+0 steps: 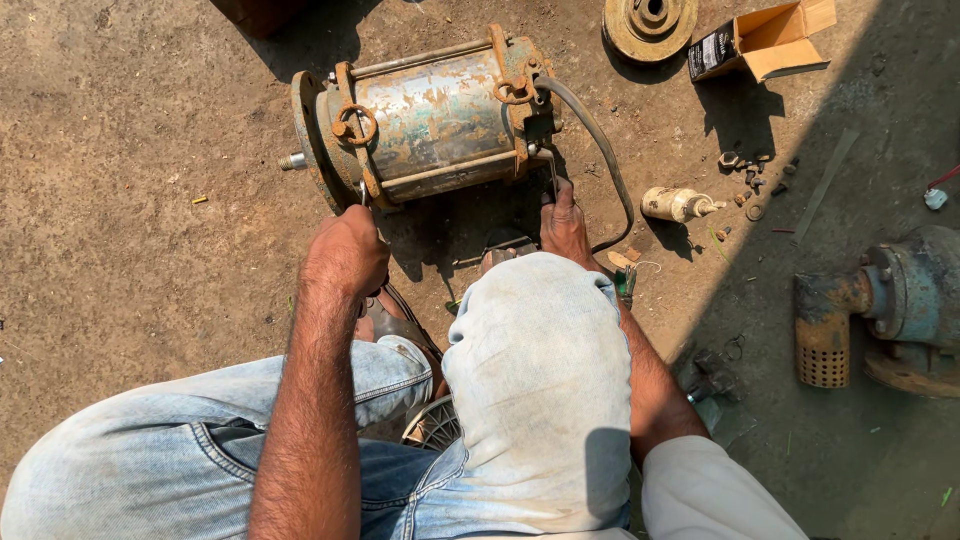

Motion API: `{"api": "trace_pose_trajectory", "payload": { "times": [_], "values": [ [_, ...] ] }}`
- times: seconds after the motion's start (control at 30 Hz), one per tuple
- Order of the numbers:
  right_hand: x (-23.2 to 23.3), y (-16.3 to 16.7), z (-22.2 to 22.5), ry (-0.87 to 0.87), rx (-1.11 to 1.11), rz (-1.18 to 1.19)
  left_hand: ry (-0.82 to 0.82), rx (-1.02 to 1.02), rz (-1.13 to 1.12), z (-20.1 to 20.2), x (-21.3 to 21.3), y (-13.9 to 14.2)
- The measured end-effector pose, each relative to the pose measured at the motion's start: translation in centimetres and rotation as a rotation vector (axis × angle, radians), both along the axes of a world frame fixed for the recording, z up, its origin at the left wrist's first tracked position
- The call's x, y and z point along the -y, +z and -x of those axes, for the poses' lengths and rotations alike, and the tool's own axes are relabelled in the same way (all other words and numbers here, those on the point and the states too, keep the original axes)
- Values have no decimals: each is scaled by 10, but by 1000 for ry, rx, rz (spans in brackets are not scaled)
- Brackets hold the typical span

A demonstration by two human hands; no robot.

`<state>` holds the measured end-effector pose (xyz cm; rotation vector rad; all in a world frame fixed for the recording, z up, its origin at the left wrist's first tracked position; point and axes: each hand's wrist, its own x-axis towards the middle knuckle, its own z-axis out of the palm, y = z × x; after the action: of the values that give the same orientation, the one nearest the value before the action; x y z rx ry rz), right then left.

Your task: The person sits on the ground and uses combination wrenches to loosen and unscrew bolts on a rusty electric motor/pump housing, repositioning the wrenches on different fasteners and turning the housing to reach bolts on other sides.

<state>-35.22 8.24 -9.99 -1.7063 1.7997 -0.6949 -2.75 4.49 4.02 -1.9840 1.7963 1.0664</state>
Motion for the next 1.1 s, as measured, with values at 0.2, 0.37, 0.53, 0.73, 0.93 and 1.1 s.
{"api": "trace_pose_trajectory", "payload": {
  "times": [0.2,0.37,0.53,0.73,0.93,1.1],
  "values": [
    [-11,1,-2,10,-8,-119,-7,7,-28,4,4,10],
    [-30,17,-9,-29,-7,-106,51,30,-90,7,4,11],
    [-29,34,1,-52,159,-284,34,3,-67,2,0,5],
    [-18,18,16,-132,205,-459,94,-61,44,9,-7,-2],
    [-12,0,15,-422,50,-517,183,-113,36,19,-7,3],
    [-14,8,34,-348,74,-703,236,-127,-21,23,-8,26]
  ]
}}
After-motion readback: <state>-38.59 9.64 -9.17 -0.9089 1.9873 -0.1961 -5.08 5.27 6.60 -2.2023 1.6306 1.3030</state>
